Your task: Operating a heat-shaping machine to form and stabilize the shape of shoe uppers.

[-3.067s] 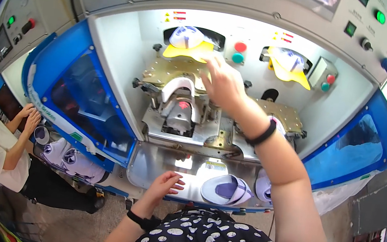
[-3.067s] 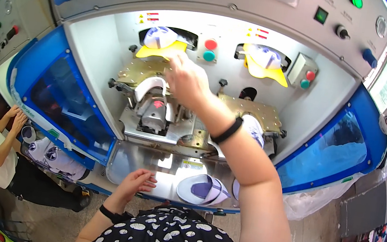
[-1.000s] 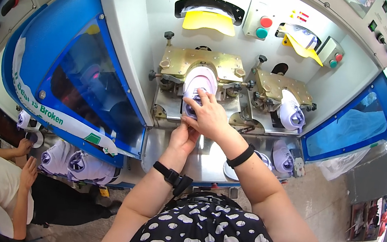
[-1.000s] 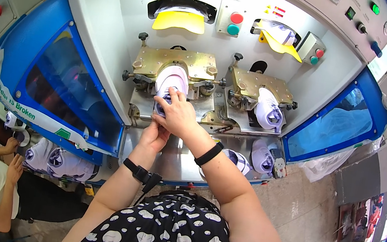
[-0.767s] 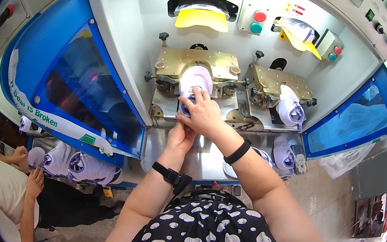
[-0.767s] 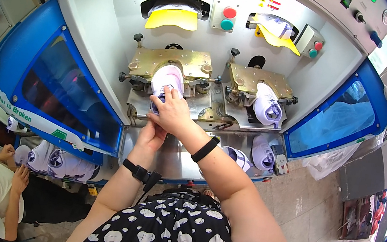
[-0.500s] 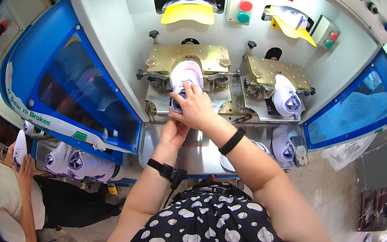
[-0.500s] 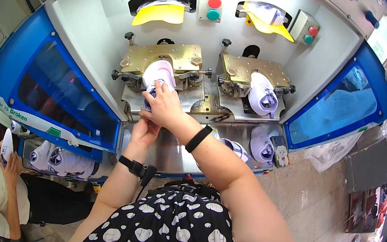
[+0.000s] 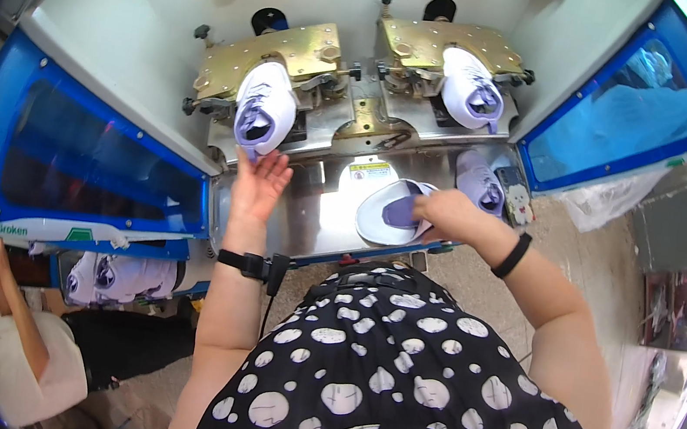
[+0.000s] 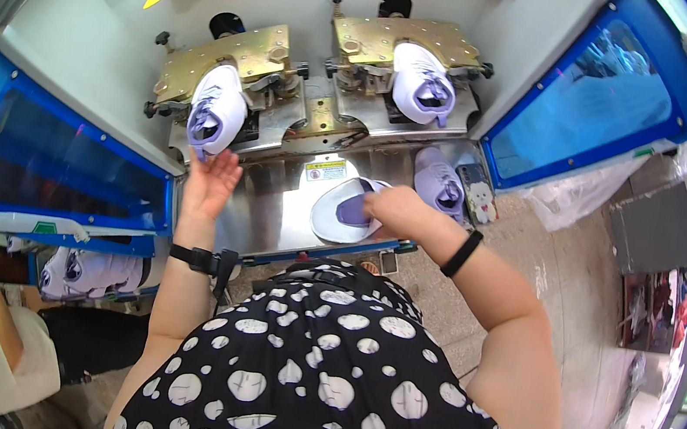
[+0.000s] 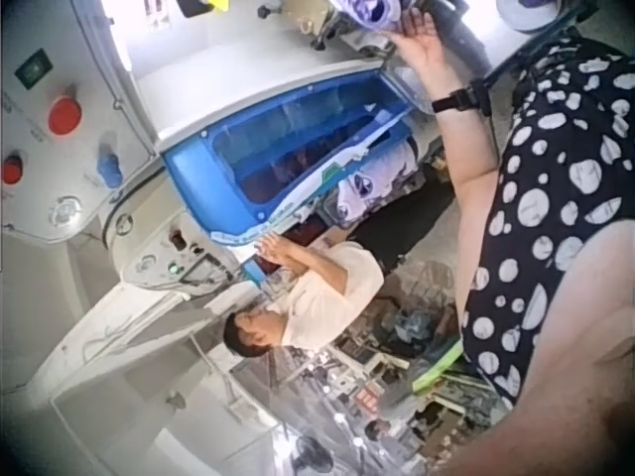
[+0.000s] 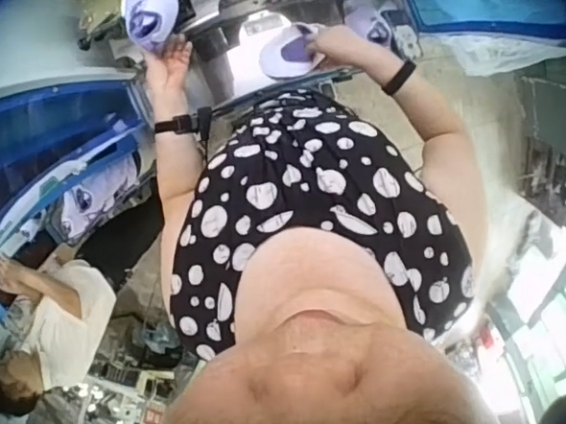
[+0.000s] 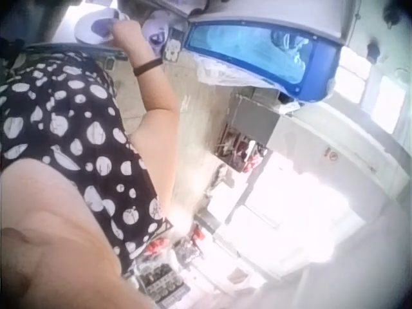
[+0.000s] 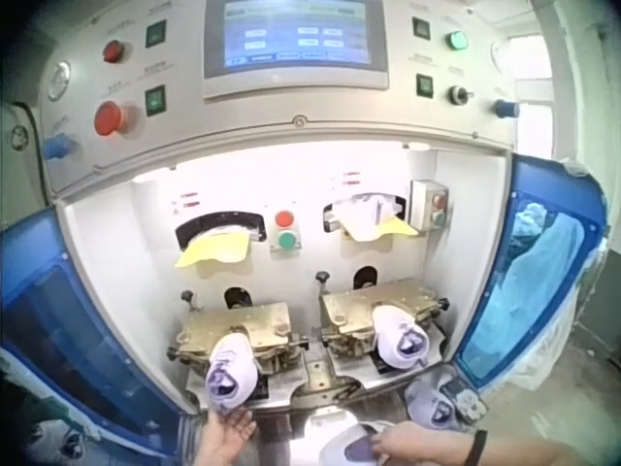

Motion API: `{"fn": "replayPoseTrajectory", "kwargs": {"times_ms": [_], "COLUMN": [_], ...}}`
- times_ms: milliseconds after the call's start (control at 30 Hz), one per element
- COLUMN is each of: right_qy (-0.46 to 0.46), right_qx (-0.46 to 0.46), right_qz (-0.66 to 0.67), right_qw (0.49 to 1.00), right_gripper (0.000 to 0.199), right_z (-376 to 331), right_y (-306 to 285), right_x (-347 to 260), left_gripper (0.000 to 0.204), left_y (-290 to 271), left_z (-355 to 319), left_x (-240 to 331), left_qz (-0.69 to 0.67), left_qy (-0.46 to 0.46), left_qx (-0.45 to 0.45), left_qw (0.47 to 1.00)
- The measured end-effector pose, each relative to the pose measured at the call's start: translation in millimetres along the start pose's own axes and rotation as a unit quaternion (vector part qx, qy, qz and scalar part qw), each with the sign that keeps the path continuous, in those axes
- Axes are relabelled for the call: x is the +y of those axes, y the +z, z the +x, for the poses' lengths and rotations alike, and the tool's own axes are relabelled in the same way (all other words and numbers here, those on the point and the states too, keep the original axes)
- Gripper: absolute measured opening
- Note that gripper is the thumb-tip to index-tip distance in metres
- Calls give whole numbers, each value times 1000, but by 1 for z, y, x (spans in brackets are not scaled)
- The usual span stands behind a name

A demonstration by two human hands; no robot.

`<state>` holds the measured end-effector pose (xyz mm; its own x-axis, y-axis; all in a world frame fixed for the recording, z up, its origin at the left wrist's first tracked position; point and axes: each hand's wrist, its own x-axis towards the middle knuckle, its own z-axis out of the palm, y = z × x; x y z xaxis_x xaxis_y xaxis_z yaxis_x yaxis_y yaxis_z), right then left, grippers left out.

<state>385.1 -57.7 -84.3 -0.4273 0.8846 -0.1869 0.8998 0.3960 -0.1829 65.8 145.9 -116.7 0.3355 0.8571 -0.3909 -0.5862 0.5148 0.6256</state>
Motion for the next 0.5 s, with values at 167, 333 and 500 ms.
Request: {"fn": "replayPoseTrajectory", "kwargs": {"times_ms": [167, 333, 500], "right_qy": [20, 57, 97], "right_qx": [142, 103, 152], "right_qz": [174, 646, 810], "right_qw": [974, 754, 558], "right_gripper": [16, 8, 32], "right_z": [-5, -6, 25], "right_y": [6, -46, -53], "right_x": [5, -28, -68], "left_gripper": [56, 39, 45], "left_y": [1, 17, 56], "left_z": [-31, -71, -124], "left_x": [-48, -54, -39], "left_qz": [65, 249, 106], "left_qy": [-106, -21, -11], "left_qx": [-53, -175, -281], "left_qw": [991, 952, 954]}}
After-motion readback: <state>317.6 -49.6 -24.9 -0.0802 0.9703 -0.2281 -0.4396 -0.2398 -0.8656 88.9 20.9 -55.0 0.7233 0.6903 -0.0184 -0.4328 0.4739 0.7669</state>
